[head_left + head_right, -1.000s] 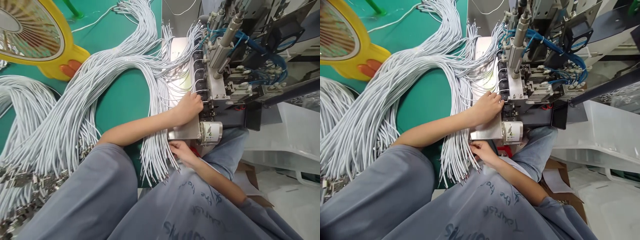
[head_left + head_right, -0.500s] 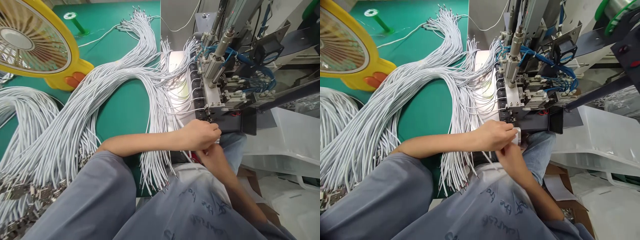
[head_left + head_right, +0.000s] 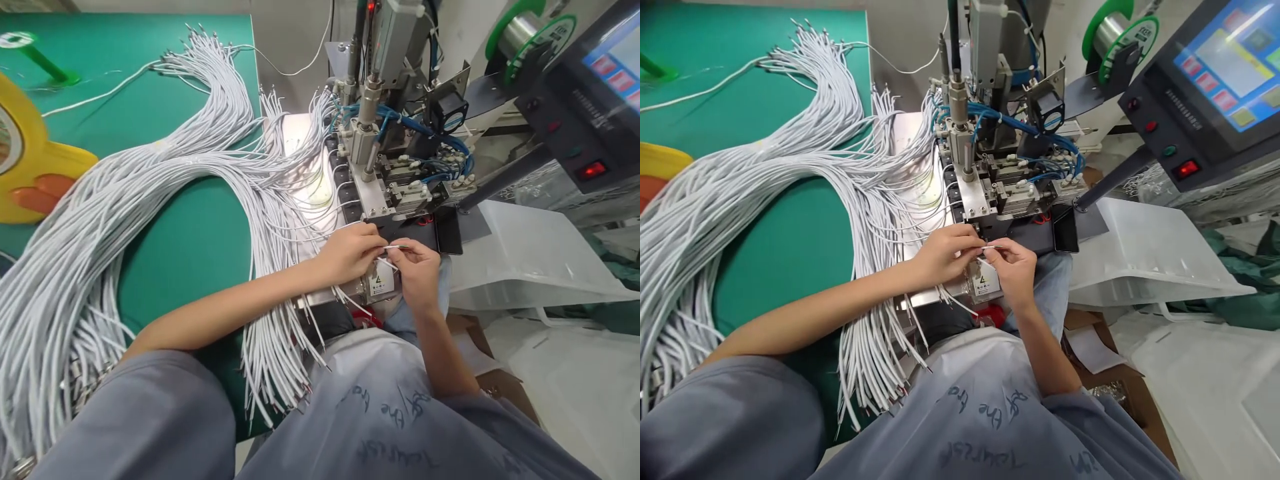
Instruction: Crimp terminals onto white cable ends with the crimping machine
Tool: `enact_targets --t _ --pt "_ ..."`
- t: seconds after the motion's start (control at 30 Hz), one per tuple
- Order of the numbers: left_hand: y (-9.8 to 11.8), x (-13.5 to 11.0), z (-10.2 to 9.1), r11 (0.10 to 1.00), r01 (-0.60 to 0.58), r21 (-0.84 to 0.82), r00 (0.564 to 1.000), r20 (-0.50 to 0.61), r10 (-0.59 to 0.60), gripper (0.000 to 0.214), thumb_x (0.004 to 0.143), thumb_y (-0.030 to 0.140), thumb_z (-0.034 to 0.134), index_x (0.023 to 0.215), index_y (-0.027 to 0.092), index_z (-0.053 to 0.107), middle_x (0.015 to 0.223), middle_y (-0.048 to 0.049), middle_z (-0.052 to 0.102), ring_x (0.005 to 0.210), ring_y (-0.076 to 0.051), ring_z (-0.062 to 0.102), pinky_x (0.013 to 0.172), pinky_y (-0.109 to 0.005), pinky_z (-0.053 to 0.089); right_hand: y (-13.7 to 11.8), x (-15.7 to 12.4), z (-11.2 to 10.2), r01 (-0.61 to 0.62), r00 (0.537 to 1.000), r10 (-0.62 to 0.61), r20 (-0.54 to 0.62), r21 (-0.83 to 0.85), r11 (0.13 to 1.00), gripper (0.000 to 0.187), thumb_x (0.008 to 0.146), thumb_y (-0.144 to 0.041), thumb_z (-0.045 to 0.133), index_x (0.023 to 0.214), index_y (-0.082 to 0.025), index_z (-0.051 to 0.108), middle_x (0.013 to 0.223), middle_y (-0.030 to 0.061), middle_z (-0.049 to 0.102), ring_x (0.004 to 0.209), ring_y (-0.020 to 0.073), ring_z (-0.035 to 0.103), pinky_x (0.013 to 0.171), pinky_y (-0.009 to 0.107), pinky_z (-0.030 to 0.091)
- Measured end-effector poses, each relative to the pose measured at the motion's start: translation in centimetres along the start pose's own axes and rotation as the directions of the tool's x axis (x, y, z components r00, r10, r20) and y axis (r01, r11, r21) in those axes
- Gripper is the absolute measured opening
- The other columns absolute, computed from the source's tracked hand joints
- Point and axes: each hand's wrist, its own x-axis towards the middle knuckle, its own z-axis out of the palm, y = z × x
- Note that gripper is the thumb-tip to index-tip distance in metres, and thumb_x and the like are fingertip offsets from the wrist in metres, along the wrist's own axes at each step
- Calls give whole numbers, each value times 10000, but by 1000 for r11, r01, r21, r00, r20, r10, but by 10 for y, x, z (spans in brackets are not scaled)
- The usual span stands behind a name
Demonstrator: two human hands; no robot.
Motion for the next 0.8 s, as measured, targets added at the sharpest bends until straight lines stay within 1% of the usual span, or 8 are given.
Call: enact_targets --t 0.1,0.23,0.37,0.43,0.53,0.63,0.7,0.8 --pt "-2 0 2 993 -47 -106 998 -33 44 199 879 176 470 882 131 664 759 -50 620 725 -126 555 652 -236 443 -4 1 -4 43 997 -43 59 -4 999 75 673 -247 704 694 -184 672 690 -1 634 634 115 582 597 245 488" --pt "-2 0 1 985 -38 -169 999 -27 34 197 870 179 482 851 136 673 700 -32 591 644 -104 539 585 -213 424 -13 3 -13 20 992 -7 126 -100 995 115 727 -277 648 761 -183 706 689 5 642 582 107 558 547 246 471" --pt "-2 1 0 977 -15 -215 1000 -23 10 186 847 156 495 847 137 679 671 -17 559 610 -94 526 550 -203 409 -18 3 -13 103 991 -82 108 -205 973 119 738 -264 630 718 -177 710 692 15 640 621 119 564 551 243 455" --pt "-2 0 1 972 -19 -233 1000 -28 13 182 841 150 503 856 133 683 651 -11 541 607 -95 522 544 -200 405 -20 3 -12 115 992 -98 81 -249 962 137 742 -265 621 688 -170 706 672 17 631 608 117 550 526 238 433" --pt "-4 0 2 977 -22 -213 999 -44 13 179 837 151 509 843 136 687 634 -6 520 594 -93 509 529 -199 390 -22 5 -13 67 996 -47 77 -282 957 156 733 -273 619 667 -158 702 592 1 586 523 96 484 466 229 376" --pt "-5 0 3 984 -25 -174 998 -65 13 172 825 148 517 781 138 683 628 -4 510 569 -86 485 512 -199 373 -22 10 -18 11 990 36 135 -328 945 140 701 -267 638 672 -148 707 514 -19 529 458 76 403 425 223 312" --pt "-5 0 3 984 -12 -177 997 -78 -2 164 814 146 525 741 139 672 618 2 504 559 -83 477 506 -197 367 -19 13 -19 6 986 49 158 -331 943 137 683 -271 652 679 -148 713 503 -23 519 455 74 388 426 224 303" --pt "-4 1 3 973 47 -224 994 -85 -67 150 794 151 546 670 142 630 608 11 512 558 -78 484 509 -190 372 -11 11 -13 14 993 13 117 -227 974 158 684 -303 652 677 -157 711 562 -8 560 496 90 436 460 236 345"
